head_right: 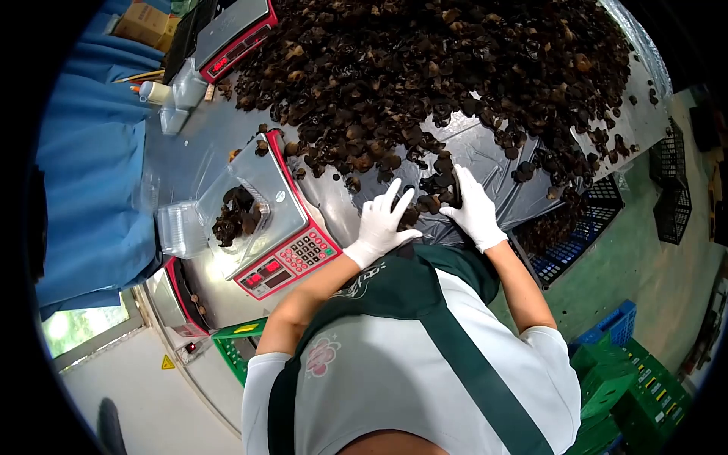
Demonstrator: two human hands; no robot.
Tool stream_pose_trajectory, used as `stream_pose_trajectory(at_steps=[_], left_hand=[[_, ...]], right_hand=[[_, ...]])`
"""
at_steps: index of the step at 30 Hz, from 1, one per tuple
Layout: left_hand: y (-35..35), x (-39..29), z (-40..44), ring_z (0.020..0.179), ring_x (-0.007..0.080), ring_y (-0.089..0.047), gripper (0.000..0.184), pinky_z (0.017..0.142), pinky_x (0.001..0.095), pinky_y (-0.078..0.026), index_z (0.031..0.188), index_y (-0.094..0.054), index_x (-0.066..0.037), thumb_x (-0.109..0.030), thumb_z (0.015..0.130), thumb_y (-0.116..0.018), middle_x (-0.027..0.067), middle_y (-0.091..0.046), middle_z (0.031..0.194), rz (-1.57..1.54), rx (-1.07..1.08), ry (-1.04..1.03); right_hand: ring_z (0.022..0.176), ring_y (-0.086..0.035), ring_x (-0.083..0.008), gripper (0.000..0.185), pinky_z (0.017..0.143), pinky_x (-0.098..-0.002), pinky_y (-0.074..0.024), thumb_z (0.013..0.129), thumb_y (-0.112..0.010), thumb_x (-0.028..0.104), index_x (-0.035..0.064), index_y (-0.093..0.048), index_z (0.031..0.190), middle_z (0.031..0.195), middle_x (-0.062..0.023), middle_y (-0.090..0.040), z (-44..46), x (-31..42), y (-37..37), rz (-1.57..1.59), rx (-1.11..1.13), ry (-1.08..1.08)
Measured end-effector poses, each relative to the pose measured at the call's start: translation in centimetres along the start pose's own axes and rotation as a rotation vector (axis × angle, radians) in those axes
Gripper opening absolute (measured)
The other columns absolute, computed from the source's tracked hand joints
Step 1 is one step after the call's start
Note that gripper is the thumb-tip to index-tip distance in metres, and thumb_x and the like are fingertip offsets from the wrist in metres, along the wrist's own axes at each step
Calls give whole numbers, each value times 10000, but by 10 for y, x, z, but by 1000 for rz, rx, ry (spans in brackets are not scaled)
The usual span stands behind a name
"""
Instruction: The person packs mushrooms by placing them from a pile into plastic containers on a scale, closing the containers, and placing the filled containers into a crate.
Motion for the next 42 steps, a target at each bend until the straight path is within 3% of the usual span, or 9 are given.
stream_pose_trajectory(at_steps=[5,9,12,18,20,28,36,40,42], left_hand=[[-15,-34,48,906,274,-555,885,655,342,-566,1440,-372,-196,-460,683,-746,159,-361,1454,-39,77,-110],[-35,-43,73,1014,340,-568,849,714,406,-571,1438,-352,-187,-393,719,-753,174,-337,1466,-107,229,-98],[-40,-56,90,930,326,-597,577,666,417,-556,1260,-492,-138,-245,738,-715,129,-532,1166,-70,267,-120],[-18,-30,101,919,269,-595,441,658,389,-528,1138,-575,-143,-172,715,-697,68,-561,1026,-91,-20,-89],[10,-13,99,937,258,-596,453,672,378,-528,1147,-585,-166,-184,711,-703,54,-564,1045,-111,-40,43],[147,72,34,878,227,-653,318,802,323,-533,1009,-691,-114,-150,694,-664,65,-661,971,-585,-473,268],[266,169,-130,953,237,-633,371,828,334,-519,1031,-669,-102,-74,664,-708,91,-650,1031,-148,-868,524],[239,185,-151,1201,295,-457,476,1008,437,-340,1137,-600,-169,-181,668,-679,46,-578,1209,350,-441,529],[219,196,-159,1229,293,-433,538,1046,445,-296,1191,-566,-180,-188,665,-681,54,-521,1289,283,-410,532]], right_hand=[[796,-661,-218,736,739,-290,-527,721,-696,-1,66,-412,1397,1108,-167,-643,2,-20,-27,350,18,-62],[816,-666,-191,716,760,-288,-533,749,-627,-38,79,-393,1416,1160,-197,-629,1,-52,-17,553,-81,-140],[886,-650,-178,712,801,-295,-522,767,-603,-52,91,-384,1430,1187,-179,-623,2,-64,-14,563,-57,-125],[1088,-558,-154,675,905,-285,-462,837,-566,-95,75,-346,1452,1375,-95,-501,14,-51,-2,858,-70,-91],[1060,-590,-164,620,903,-288,-463,855,-599,-42,78,-391,1426,1340,-111,-535,26,-70,1,671,-255,-92],[1115,-596,-218,467,944,-313,-462,874,-614,34,48,-504,1327,1283,-133,-582,57,-13,25,496,-262,-36],[1163,-573,-258,352,962,-324,-459,849,-629,50,37,-592,1199,1320,-147,-550,70,75,25,433,-158,215],[1146,-576,-270,299,932,-351,-473,858,-630,87,62,-617,1156,1313,-120,-559,85,138,14,303,-141,428],[1054,-597,-281,275,891,-362,-493,850,-634,95,69,-625,1124,1287,-118,-574,94,177,7,340,-81,508]])
Point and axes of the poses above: each hand's wrist, its own z-axis towards the middle knuckle, its own y-axis out of the back of the hand, x = y × z, the point moved 10 cm from there along z, towards the middle knuckle
